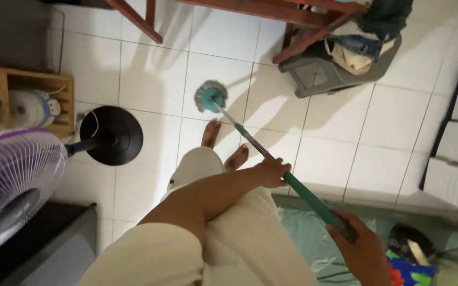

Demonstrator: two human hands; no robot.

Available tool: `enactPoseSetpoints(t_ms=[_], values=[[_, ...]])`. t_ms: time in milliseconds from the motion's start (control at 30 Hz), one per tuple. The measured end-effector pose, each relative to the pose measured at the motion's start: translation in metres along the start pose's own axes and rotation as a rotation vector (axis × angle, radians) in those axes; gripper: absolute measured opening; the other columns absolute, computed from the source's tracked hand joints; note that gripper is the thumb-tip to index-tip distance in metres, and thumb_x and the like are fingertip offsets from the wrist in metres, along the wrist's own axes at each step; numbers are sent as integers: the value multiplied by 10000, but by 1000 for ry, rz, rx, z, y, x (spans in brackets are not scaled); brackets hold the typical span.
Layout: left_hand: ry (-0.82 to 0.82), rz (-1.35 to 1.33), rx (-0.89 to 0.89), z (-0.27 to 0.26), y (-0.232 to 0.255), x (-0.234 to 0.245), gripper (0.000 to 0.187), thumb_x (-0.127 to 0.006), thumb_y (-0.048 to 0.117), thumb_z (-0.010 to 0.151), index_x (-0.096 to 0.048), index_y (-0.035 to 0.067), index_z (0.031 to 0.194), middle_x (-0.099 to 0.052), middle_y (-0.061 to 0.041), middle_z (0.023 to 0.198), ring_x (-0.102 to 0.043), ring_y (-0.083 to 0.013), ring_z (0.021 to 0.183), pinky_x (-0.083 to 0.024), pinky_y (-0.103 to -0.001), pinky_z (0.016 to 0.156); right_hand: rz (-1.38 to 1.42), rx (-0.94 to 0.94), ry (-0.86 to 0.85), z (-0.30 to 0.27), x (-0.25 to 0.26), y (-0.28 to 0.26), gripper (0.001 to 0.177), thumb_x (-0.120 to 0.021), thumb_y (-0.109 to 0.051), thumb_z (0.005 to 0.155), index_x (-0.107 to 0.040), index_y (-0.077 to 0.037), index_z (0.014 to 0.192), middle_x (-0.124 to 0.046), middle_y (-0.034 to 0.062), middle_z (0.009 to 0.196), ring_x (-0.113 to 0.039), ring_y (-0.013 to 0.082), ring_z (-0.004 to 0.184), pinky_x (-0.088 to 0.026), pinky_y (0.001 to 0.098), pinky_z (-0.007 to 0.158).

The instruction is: The person mops the tiled floor with a green spin mop, moving around furniture and appliances in a small room. The person navigates around a bed, a fan, and a cabinet while systematically cleaning the floor surface.

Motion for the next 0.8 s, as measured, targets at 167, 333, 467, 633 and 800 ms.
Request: enactPoseSetpoints(t_ms=[167,333,467,633,800], values=[[-84,-16,43,-1,-14,2,504,-543,530,984,-520,183,1348,-587,-130,1238,-625,-347,1052,-336,-555,1065,-378,38,5,10,-2,-21,594,-689,-453,820,-659,-384,1409,-824,37,1120,-761,293,1064,-543,404,914],[-15,-138,178,-32,-87,32,562,-581,533,957,-495,184,1390,-515,-139,1320,-516,-459,1227,-475,-577,924,-257,111,-61,12,-33,-98,576,-722,-366,880,-640,-311,1447,-805,-4,1145,-741,196,962,-559,344,856],[38,-158,312,-84,-154,65,525,-598,523,968,-495,189,1360,-411,-122,1410,-404,-498,1339,-390,-644,1001,-320,241,-165,22,-91,-161,612,-674,-395,881,-583,-328,1482,-776,36,1224,-738,245,1033,-546,373,867],[112,-139,457,-151,-276,108,592,-605,452,980,-411,169,1462,-94,-198,1697,-146,-576,1500,-221,-747,1155,-350,504,-199,29,-181,-275,642,-672,-383,886,-538,-256,1501,-706,75,1341,-702,298,1152,-537,419,960],[269,-35,739,-266,-372,216,517,-514,275,1058,-471,155,1559,-292,-201,1698,-260,-520,1524,-251,-639,1222,-593,644,-232,27,-258,-433,608,-530,-538,973,-559,-209,1484,-728,213,1161,-710,417,1111,-571,548,953]])
Point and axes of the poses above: each hand's wrist, its own z-axis towards the middle knuckle, its own x-axis out of the back of the hand, y = z × x, the point moved 9 cm from there along z, towards the middle knuckle
